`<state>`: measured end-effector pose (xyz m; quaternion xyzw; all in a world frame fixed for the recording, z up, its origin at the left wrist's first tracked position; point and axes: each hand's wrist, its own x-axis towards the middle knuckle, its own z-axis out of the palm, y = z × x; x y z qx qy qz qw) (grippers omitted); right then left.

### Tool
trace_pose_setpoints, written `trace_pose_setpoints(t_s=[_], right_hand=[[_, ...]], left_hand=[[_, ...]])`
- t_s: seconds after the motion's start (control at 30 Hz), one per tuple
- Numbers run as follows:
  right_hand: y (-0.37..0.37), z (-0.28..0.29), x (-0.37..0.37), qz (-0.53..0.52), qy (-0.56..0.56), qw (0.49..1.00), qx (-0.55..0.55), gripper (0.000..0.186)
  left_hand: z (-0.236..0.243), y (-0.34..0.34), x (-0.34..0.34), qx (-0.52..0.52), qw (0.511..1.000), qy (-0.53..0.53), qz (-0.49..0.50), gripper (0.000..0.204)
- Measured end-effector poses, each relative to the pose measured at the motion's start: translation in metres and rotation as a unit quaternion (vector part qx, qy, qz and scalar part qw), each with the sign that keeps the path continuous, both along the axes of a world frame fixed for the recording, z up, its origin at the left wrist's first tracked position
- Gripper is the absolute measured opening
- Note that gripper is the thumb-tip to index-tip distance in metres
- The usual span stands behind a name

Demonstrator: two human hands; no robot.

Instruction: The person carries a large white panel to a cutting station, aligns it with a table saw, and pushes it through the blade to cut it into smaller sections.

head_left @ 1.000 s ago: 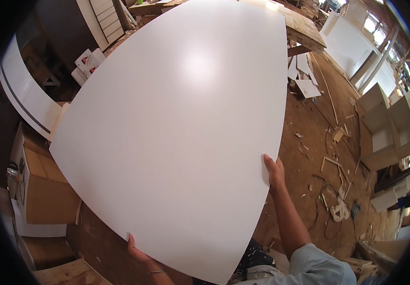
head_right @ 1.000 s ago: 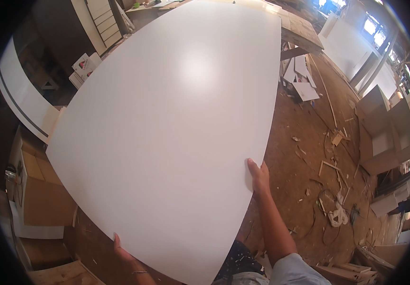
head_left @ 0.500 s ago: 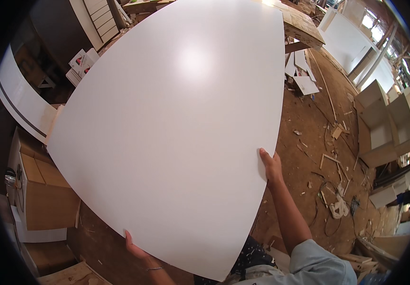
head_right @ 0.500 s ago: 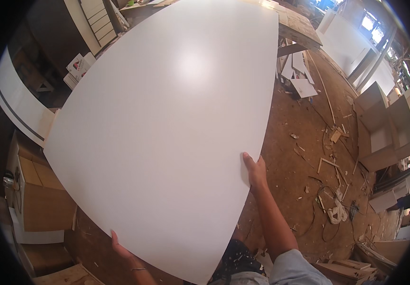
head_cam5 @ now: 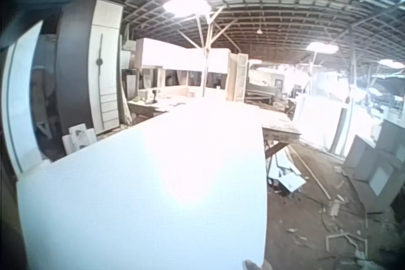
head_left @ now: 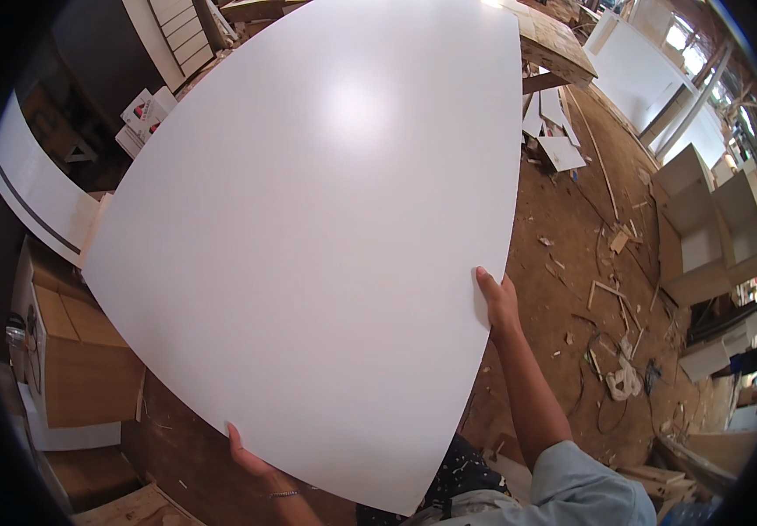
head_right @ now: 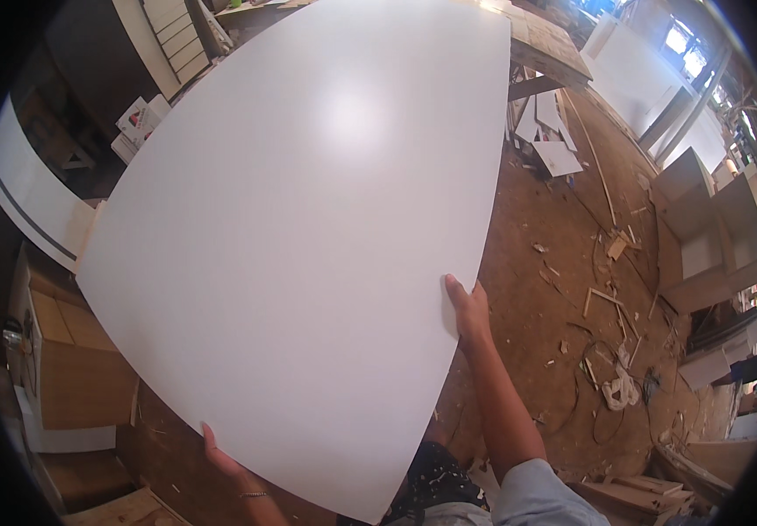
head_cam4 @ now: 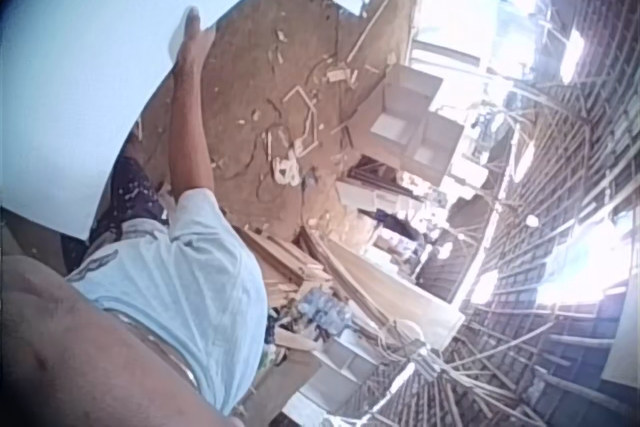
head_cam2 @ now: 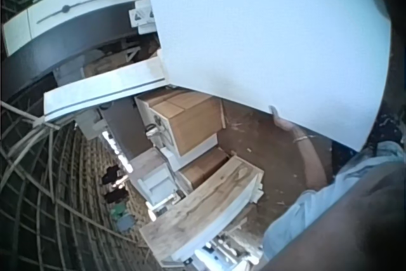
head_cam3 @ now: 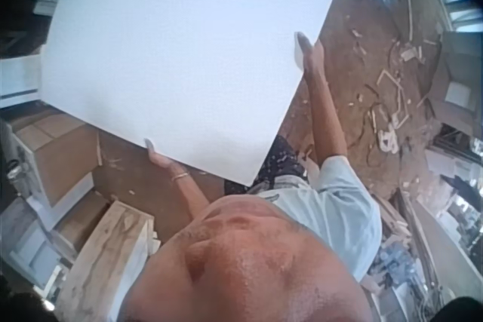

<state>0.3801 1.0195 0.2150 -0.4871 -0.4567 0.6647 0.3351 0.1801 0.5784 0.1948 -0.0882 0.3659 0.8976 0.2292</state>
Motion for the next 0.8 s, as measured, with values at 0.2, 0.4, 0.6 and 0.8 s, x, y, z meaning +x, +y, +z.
trace_pose_setpoints(t_s=[0.2,0.4,0.6,0.8], right_hand=[[0.006,-0.001,0.003,0.001,-0.005,1.000,0.004,0.051],[0.006,-0.002,0.000,-0.004,0.005,1.000,-0.004,0.052],[0.011,-0.015,-0.001,-0.007,0.014,1.000,0.000,0.051],[0.014,-0.021,-0.004,-0.019,0.016,1.000,0.014,0.047]], left_hand=[[0.016,0.017,0.009,0.024,0.999,-0.017,0.020,0.064],[0.004,0.011,0.004,0.030,0.999,0.014,-0.012,0.063],[0.002,0.018,0.001,0.040,0.999,0.014,-0.014,0.062],[0.003,0.021,-0.001,0.039,0.999,0.005,-0.027,0.062]])
